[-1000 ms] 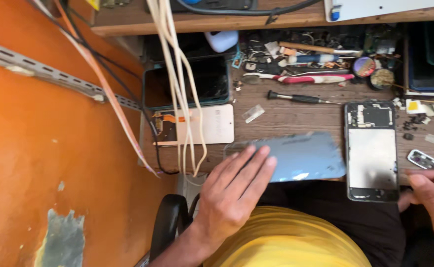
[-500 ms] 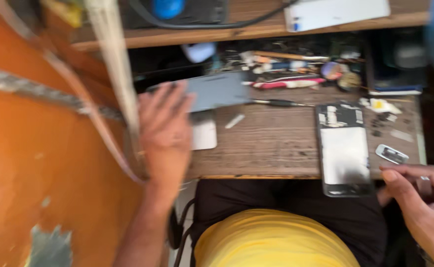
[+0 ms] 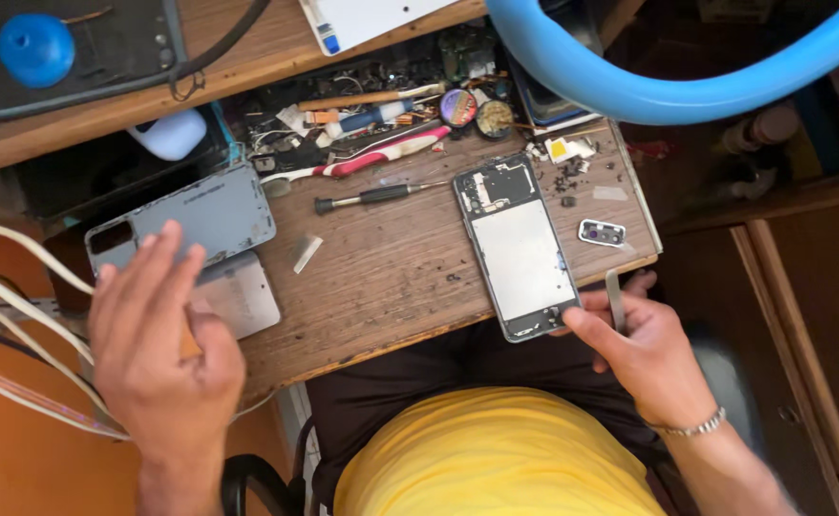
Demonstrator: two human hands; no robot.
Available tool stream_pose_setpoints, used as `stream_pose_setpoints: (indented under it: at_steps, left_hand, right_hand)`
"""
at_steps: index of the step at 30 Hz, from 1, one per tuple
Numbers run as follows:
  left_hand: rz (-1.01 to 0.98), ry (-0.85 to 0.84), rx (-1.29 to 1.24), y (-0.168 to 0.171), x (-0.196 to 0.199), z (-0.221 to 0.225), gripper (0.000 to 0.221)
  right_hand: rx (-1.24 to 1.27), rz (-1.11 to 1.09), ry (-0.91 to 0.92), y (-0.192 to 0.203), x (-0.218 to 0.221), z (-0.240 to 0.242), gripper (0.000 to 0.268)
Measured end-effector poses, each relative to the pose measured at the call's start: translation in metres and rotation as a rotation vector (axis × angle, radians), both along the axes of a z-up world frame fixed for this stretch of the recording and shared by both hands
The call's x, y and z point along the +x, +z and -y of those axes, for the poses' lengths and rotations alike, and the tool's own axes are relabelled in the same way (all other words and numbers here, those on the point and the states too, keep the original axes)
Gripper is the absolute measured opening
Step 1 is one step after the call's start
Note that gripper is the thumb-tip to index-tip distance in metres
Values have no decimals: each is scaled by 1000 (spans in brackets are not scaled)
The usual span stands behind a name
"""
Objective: The person uses a metal prying tool to remove adhesive residue from a smartphone back cover and then works on the edges of a smartphone screen assembly. The person handles the back cover and screen assembly separately on a cluttered workbench.
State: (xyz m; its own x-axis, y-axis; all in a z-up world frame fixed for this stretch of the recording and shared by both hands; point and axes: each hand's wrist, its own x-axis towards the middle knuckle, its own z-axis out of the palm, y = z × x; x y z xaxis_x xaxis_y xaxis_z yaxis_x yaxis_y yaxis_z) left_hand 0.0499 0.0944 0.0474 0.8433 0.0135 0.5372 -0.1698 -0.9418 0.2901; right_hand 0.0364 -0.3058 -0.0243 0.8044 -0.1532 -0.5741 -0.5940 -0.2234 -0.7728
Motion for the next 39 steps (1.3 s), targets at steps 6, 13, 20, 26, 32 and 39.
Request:
stream_pose_setpoints:
  at_steps: [6, 13, 20, 26, 32, 39]
  left_hand:
    - [-2, -164, -300, 21, -17, 60, 37]
    - [-242, -381, -619, 44, -16, 90, 55]
    - [-920, -730, -581, 23, -18, 90, 43]
    - [-1198, -714, -743, -3, -36, 81, 36]
    - [-1290, -626, -826, -6, -48, 89, 37]
    - [-1182, -698, -940, -4, -52, 82, 42]
  right_hand:
    - [244, 133, -52, -23, -11, 9, 21]
    - [244, 42, 233, 20, -20, 43, 20]
    - [257, -107, 759, 43, -23, 28, 16]
    - [-243, -44, 657, 58, -26, 11, 26]
    - [271, 751, 188, 73, -41, -7, 52]
    - [-29, 612, 347, 89, -56, -28, 20]
